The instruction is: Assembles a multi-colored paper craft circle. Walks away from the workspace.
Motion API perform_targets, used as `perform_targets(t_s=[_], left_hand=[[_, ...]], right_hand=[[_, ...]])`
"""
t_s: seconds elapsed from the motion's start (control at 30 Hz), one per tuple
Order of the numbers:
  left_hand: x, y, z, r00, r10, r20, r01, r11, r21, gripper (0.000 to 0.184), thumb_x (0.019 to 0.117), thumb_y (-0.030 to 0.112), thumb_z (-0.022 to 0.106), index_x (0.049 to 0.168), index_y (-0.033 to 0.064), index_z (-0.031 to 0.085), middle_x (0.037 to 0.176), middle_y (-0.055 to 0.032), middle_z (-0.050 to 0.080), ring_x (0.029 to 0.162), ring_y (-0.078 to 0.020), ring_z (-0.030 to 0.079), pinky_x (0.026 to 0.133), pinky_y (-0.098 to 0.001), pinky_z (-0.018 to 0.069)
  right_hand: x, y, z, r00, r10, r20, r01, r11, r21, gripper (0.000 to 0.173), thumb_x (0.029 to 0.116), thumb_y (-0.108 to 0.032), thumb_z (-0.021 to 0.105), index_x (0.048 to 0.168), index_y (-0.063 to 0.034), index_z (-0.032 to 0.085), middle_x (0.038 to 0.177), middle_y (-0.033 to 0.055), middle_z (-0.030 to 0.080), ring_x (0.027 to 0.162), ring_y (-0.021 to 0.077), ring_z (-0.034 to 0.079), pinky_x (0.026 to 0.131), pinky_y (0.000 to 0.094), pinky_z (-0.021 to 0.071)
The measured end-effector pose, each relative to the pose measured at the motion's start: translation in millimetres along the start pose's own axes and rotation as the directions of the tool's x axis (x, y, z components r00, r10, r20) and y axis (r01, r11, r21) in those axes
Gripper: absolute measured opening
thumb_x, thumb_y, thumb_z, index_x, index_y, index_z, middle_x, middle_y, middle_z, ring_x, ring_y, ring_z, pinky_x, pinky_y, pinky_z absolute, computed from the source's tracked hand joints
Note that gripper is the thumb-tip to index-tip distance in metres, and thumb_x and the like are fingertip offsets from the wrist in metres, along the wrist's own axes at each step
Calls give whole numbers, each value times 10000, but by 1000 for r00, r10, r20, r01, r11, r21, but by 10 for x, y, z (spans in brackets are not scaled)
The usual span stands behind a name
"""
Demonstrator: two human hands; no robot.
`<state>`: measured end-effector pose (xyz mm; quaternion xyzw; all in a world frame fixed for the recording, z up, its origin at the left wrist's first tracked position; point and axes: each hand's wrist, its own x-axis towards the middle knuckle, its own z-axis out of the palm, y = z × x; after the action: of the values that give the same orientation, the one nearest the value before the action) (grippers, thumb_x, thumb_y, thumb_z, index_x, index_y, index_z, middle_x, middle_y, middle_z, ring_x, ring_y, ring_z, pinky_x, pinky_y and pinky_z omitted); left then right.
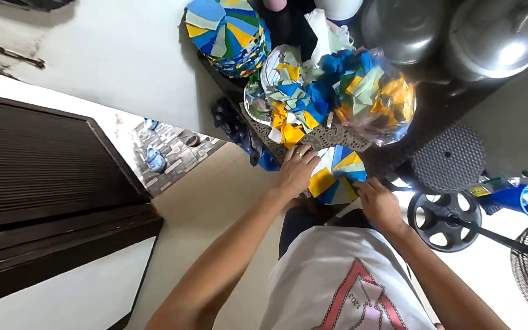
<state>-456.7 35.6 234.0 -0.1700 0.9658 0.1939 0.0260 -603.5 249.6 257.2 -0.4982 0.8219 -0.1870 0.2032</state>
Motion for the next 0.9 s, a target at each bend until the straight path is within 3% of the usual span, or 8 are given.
perform_targets(t_s=[0.37, 0.5, 0.57, 0.63, 0.73, 0.8, 0.9], left_hand=[[-283, 38, 147, 996, -76, -51, 77, 997, 24, 387, 949, -53, 555, 1291, 67, 692, 1399, -122, 637, 1399, -372, 497, 1142, -630, 334], [-355, 139, 116, 987, -163, -2, 163, 986, -37, 441, 945, -58, 554, 1348, 82, 663, 1423, -126, 619, 1421, -392, 464, 1146, -653, 306], [-291, 149, 54, 968, -245, -56, 237, 964, -120, 394, 957, -25, 556, 1317, 71, 684, 1384, -149, 639, 1389, -395, 497, 1134, -630, 355], [-103, 100, -119, 911, -409, -52, 384, 887, -255, 366, 980, 4, 558, 1330, 27, 660, 1383, -204, 617, 1349, -409, 521, 1114, -609, 391], [267, -55, -350, 760, -650, -12, 579, 686, -442, 329, 1025, 81, 541, 1330, 6, 639, 1306, -207, 648, 1228, -368, 614, 1048, -559, 478], [466, -103, -429, 675, -737, -28, 618, 587, -523, 286, 1027, 127, 559, 1253, -3, 676, 1213, -202, 688, 1151, -345, 652, 1010, -544, 492], [682, -112, -469, 615, -785, -72, 670, 568, -478, 266, 1019, 200, 604, 1185, 21, 711, 1162, -172, 717, 1126, -328, 672, 990, -547, 498]], right_hand=[[-229, 167, 33, 997, 41, -62, -39, 998, 39, 244, 1000, -57, 549, 1127, -7, 751, 1080, 235, 716, 908, 413, 728, 740, 557, 594], [-217, 207, 1, 996, 69, -55, -67, 997, 38, 254, 1012, -70, 539, 1141, -9, 750, 1103, 237, 713, 925, 415, 726, 747, 567, 588], [-237, 231, 5, 995, 74, -64, -72, 997, 39, 251, 1007, -67, 544, 1137, -13, 752, 1100, 236, 714, 927, 417, 725, 743, 570, 586], [-272, 240, 16, 994, 82, -78, -79, 996, 47, 247, 1000, -59, 552, 1132, -8, 754, 1092, 239, 714, 921, 422, 724, 738, 579, 581], [-358, 260, 37, 989, 111, -95, -106, 993, 56, 243, 992, -57, 557, 1124, -13, 756, 1075, 229, 717, 888, 413, 725, 717, 573, 584], [-418, 268, 41, 984, 151, -91, -145, 987, 71, 239, 990, -57, 565, 1127, -16, 757, 1075, 229, 716, 880, 417, 723, 715, 578, 582], [-508, 295, 62, 975, 201, -91, -193, 977, 93, 233, 988, -51, 571, 1122, -10, 757, 1076, 234, 715, 899, 427, 722, 730, 586, 582]])
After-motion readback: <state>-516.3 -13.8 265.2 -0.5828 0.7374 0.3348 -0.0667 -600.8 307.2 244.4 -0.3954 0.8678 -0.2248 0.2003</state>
